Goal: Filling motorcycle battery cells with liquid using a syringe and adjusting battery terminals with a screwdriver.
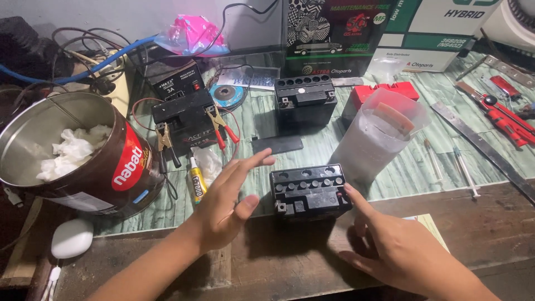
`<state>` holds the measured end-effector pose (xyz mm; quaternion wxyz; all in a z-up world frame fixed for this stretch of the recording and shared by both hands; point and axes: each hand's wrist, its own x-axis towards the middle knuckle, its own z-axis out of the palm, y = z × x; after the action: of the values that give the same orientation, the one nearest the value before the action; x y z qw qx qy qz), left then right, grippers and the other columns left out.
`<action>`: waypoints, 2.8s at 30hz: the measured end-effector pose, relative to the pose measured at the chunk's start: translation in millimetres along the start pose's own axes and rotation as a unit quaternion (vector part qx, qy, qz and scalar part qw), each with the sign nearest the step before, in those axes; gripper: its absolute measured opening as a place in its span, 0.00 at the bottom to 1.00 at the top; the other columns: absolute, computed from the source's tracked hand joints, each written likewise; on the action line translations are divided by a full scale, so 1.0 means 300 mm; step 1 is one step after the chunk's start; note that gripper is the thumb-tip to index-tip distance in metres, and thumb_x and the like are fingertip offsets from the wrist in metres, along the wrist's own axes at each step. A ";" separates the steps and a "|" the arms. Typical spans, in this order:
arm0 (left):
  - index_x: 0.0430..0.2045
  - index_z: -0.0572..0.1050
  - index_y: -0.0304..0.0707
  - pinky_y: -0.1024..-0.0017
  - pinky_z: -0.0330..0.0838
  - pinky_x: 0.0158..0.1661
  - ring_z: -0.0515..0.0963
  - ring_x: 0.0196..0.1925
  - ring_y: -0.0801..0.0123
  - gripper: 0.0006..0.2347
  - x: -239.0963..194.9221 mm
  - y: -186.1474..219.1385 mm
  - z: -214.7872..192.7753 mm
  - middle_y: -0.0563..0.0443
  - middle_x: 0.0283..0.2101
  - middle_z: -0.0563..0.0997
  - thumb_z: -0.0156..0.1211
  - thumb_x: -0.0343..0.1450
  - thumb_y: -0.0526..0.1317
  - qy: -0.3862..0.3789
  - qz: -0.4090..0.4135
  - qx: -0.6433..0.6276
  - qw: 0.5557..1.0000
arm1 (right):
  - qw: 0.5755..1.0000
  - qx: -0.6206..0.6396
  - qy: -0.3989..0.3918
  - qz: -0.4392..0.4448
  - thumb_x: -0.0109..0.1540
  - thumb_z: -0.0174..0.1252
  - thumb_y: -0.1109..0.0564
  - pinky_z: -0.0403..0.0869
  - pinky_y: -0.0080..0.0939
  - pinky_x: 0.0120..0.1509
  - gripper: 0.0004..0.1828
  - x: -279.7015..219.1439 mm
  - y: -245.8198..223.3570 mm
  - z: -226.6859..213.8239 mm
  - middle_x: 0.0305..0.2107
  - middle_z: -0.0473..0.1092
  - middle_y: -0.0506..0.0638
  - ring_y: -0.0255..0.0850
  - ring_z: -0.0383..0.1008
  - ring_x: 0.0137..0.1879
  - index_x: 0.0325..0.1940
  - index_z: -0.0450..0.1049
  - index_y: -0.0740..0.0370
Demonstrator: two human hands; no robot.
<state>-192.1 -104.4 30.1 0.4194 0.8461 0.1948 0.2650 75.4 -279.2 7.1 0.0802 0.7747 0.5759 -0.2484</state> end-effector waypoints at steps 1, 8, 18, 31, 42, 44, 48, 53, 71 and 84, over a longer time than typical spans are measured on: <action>0.67 0.60 0.35 0.50 0.62 0.64 0.72 0.67 0.54 0.32 0.000 0.005 -0.011 0.39 0.63 0.75 0.32 0.75 0.61 0.027 0.052 0.027 0.998 | 0.997 0.012 0.066 -0.049 0.55 0.68 0.29 0.78 0.38 0.40 0.66 0.006 0.042 0.051 0.29 0.79 0.28 0.33 0.83 0.35 0.83 0.31 0.36; 0.61 0.67 0.47 0.48 0.72 0.58 0.76 0.62 0.46 0.28 0.012 -0.010 0.031 0.37 0.65 0.70 0.57 0.70 0.61 -0.014 0.165 0.162 0.973 | 0.936 0.091 0.265 -0.213 0.51 0.74 0.38 0.76 0.36 0.35 0.56 0.022 0.118 0.144 0.24 0.76 0.34 0.36 0.79 0.29 0.77 0.53 0.49; 0.60 0.69 0.37 0.46 0.67 0.63 0.78 0.57 0.49 0.16 0.128 -0.067 -0.022 0.49 0.52 0.79 0.52 0.75 0.33 0.036 0.196 0.430 0.881 | 0.906 0.098 0.330 -0.247 0.54 0.70 0.40 0.75 0.31 0.34 0.47 0.026 0.102 0.155 0.21 0.74 0.33 0.30 0.77 0.25 0.73 0.61 0.55; 0.23 0.77 0.45 0.47 0.55 0.69 0.79 0.25 0.60 0.03 0.384 -0.307 0.082 0.55 0.23 0.77 0.59 0.67 0.39 -0.172 0.070 0.614 0.767 | 0.889 0.142 0.338 -0.274 0.57 0.68 0.45 0.74 0.35 0.34 0.32 0.013 0.092 0.126 0.23 0.74 0.38 0.33 0.76 0.26 0.63 0.71 0.54; 0.16 0.66 0.45 0.66 0.73 0.43 0.69 0.14 0.64 0.12 0.394 -0.248 0.031 0.58 0.14 0.72 0.57 0.57 0.23 -0.080 0.193 0.575 0.791 | 0.901 0.130 0.319 -0.262 0.57 0.67 0.44 0.74 0.35 0.31 0.29 0.005 0.081 0.112 0.20 0.73 0.37 0.33 0.76 0.24 0.62 0.73 0.49; 0.27 0.71 0.41 0.59 0.71 0.33 0.77 0.25 0.55 0.08 0.395 -0.189 0.004 0.54 0.25 0.77 0.66 0.67 0.39 -0.043 0.157 0.502 0.849 | 0.895 0.140 0.332 -0.264 0.57 0.68 0.44 0.73 0.34 0.33 0.29 0.006 0.079 0.116 0.19 0.72 0.35 0.32 0.76 0.25 0.61 0.74 0.48; 0.49 0.75 0.35 0.52 0.74 0.42 0.80 0.43 0.49 0.13 0.378 -0.002 -0.031 0.43 0.42 0.83 0.50 0.72 0.36 -0.041 0.083 0.374 0.923 | 0.897 0.133 0.332 -0.261 0.56 0.68 0.44 0.73 0.34 0.31 0.30 0.006 0.078 0.118 0.19 0.73 0.36 0.31 0.76 0.24 0.62 0.73 0.47; 0.58 0.70 0.37 0.59 0.68 0.54 0.77 0.59 0.53 0.23 0.330 0.164 -0.033 0.42 0.58 0.79 0.38 0.76 0.52 -0.054 -0.026 0.176 0.983 | 0.898 0.127 0.338 -0.250 0.57 0.67 0.44 0.73 0.35 0.32 0.28 0.001 0.074 0.122 0.20 0.73 0.35 0.33 0.75 0.25 0.61 0.75 0.45; 0.63 0.72 0.54 0.74 0.63 0.34 0.70 0.27 0.73 0.20 0.250 0.233 -0.063 0.56 0.34 0.81 0.48 0.74 0.43 -0.175 -0.108 0.077 0.975 | 0.848 0.078 0.428 -0.303 0.54 0.71 0.53 0.73 0.28 0.27 0.29 -0.070 0.044 -0.132 0.35 0.73 0.41 0.29 0.67 0.23 0.59 0.74 0.51; 0.53 0.80 0.52 0.75 0.72 0.47 0.81 0.47 0.75 0.16 0.228 0.174 -0.087 0.57 0.50 0.86 0.53 0.72 0.44 -0.148 -0.137 -0.004 0.979 | 0.791 -0.007 0.399 -0.464 0.57 0.71 0.54 0.78 0.32 0.32 0.15 0.115 -0.001 -0.305 0.49 0.77 0.49 0.33 0.79 0.29 0.46 0.78 0.52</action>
<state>-148.8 -80.6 105.2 0.4798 0.8394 0.2435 0.0774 109.2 -212.2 69.7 -0.2764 0.4439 0.8487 0.0789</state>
